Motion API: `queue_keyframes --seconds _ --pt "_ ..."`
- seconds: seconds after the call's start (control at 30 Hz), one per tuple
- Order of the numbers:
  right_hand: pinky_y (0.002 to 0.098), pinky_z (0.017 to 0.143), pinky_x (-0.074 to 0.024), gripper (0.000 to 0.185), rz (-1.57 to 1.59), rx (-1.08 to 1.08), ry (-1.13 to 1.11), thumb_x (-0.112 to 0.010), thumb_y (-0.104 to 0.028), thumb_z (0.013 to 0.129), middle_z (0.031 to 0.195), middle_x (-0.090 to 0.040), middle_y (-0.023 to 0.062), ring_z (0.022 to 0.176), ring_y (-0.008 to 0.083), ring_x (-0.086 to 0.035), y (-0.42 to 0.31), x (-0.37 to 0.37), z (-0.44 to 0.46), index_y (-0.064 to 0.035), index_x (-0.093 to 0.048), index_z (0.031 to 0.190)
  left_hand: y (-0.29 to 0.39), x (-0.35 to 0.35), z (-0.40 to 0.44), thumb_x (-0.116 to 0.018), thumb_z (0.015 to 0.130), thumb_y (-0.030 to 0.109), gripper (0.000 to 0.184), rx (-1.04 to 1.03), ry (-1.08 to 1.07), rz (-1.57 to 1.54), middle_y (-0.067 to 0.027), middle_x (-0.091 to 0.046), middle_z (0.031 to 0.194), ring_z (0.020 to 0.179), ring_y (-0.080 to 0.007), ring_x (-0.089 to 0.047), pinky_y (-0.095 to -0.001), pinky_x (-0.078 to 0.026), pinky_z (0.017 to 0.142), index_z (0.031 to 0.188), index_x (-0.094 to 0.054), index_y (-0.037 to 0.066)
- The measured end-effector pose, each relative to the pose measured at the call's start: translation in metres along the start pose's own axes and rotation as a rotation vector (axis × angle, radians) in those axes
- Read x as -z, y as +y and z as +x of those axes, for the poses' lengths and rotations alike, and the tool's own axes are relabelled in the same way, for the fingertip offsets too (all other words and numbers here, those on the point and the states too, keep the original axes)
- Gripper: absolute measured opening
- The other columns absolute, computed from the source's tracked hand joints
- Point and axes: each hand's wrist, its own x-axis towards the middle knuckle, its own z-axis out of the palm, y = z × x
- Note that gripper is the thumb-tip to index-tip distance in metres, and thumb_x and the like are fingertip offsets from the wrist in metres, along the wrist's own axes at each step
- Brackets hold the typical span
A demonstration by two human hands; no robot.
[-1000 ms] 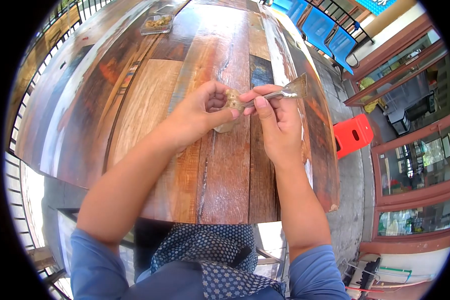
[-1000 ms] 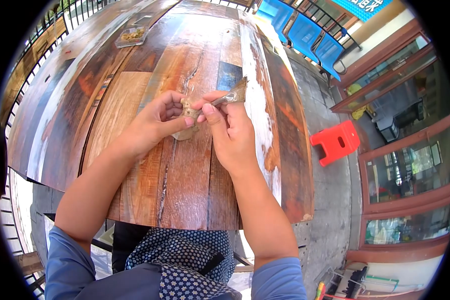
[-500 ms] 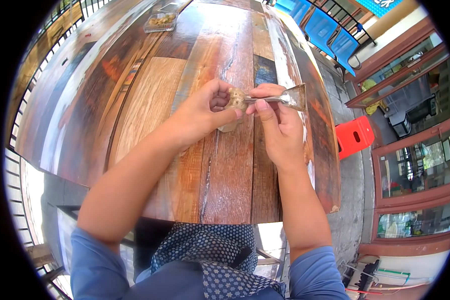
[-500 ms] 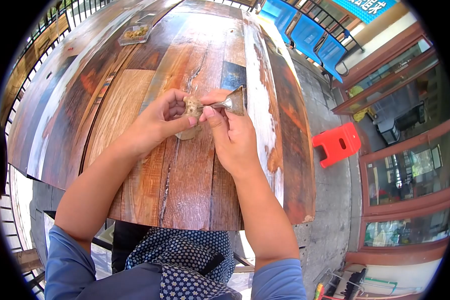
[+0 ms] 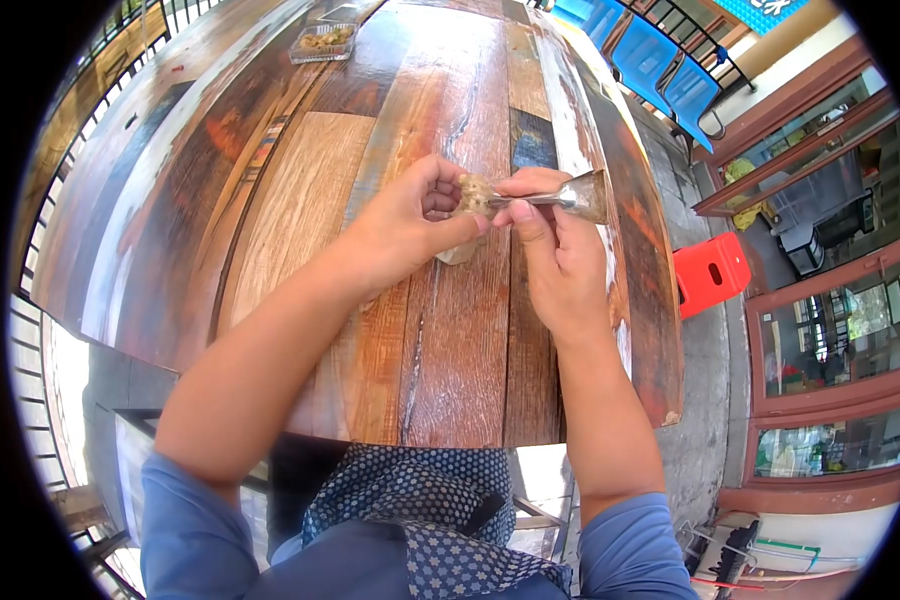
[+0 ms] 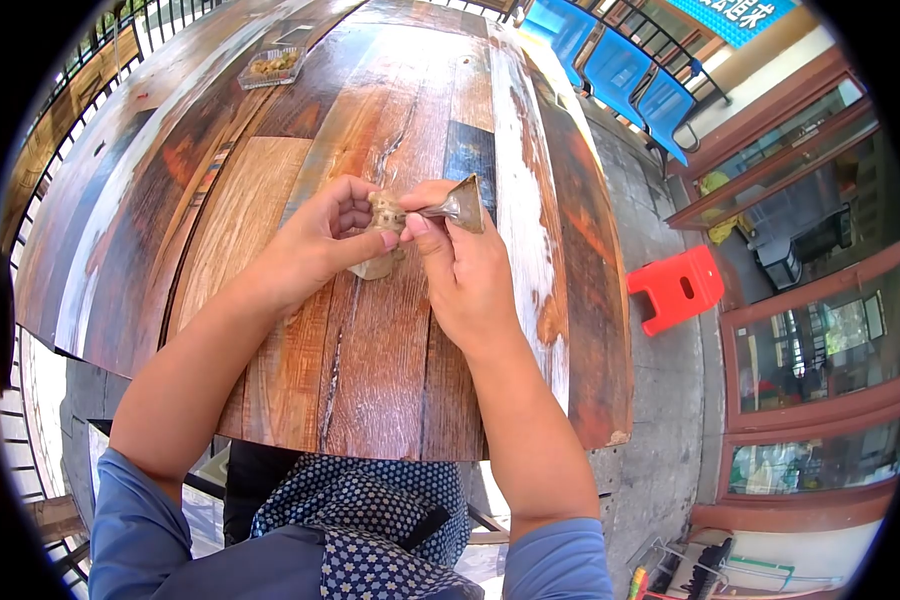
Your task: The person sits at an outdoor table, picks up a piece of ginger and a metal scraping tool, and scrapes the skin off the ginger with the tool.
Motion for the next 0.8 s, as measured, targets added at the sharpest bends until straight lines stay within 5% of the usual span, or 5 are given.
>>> queue_keyframes --seconds 0.8 --pt "0.0296 0.073 -0.0499 0.014 -0.029 0.004 0.003 -0.055 -0.009 0.098 0.103 -0.060 0.0097 0.080 0.0169 -0.059 0.0008 -0.0005 0.0003 0.0014 -0.060 0.105 -0.0030 0.0016 0.0021 -0.074 0.084 0.007 0.039 0.002 0.012 0.027 -0.0023 -0.057 0.104 0.099 -0.0109 -0.055 -0.0272 -0.045 0.089 0.116 -0.050 0.004"
